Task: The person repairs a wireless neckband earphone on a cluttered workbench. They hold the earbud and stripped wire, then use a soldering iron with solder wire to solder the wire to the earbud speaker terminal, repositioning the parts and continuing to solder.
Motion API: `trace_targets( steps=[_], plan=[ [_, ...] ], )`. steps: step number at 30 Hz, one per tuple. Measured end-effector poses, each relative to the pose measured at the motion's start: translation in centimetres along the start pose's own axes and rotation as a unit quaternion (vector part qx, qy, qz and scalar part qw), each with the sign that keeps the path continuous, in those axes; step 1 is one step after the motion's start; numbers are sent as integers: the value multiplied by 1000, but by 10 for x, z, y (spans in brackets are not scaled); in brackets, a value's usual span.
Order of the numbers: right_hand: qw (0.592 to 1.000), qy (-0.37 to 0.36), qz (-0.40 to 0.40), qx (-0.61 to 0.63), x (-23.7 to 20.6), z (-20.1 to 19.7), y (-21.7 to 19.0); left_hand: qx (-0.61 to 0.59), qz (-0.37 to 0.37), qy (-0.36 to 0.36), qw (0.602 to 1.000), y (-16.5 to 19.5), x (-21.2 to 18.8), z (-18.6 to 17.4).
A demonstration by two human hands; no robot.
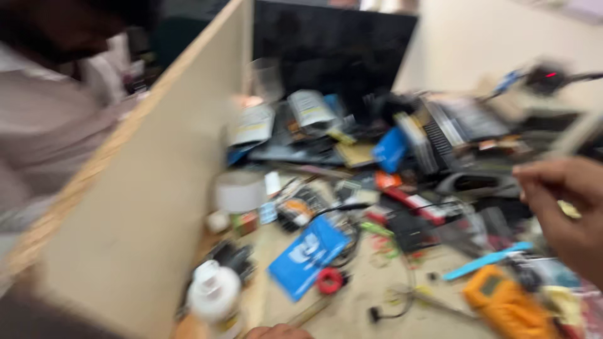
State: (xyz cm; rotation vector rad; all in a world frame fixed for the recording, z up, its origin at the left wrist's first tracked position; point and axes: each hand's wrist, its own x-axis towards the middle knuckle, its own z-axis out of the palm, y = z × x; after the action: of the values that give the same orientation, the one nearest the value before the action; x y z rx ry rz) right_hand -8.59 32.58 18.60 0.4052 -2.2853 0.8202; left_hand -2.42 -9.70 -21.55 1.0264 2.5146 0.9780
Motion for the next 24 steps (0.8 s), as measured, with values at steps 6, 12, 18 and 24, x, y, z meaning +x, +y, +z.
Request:
trace_targets(
  steps=[6,12,18,24],
  plan=[
    [992,-92,91,8,-85,63,-40,-77,128,34,988,15,-75,-27],
    [988,-95,120,-20,-105,70,-84,42,-14,353,935,169,-48,-86],
    [986,-107,122,-33,-128,63,-80,73,-115,321,937,246,1,-158],
    [983,-62,162,-65,-153,51,-55,110,-200,209,951,250,12,-166]
  ],
)
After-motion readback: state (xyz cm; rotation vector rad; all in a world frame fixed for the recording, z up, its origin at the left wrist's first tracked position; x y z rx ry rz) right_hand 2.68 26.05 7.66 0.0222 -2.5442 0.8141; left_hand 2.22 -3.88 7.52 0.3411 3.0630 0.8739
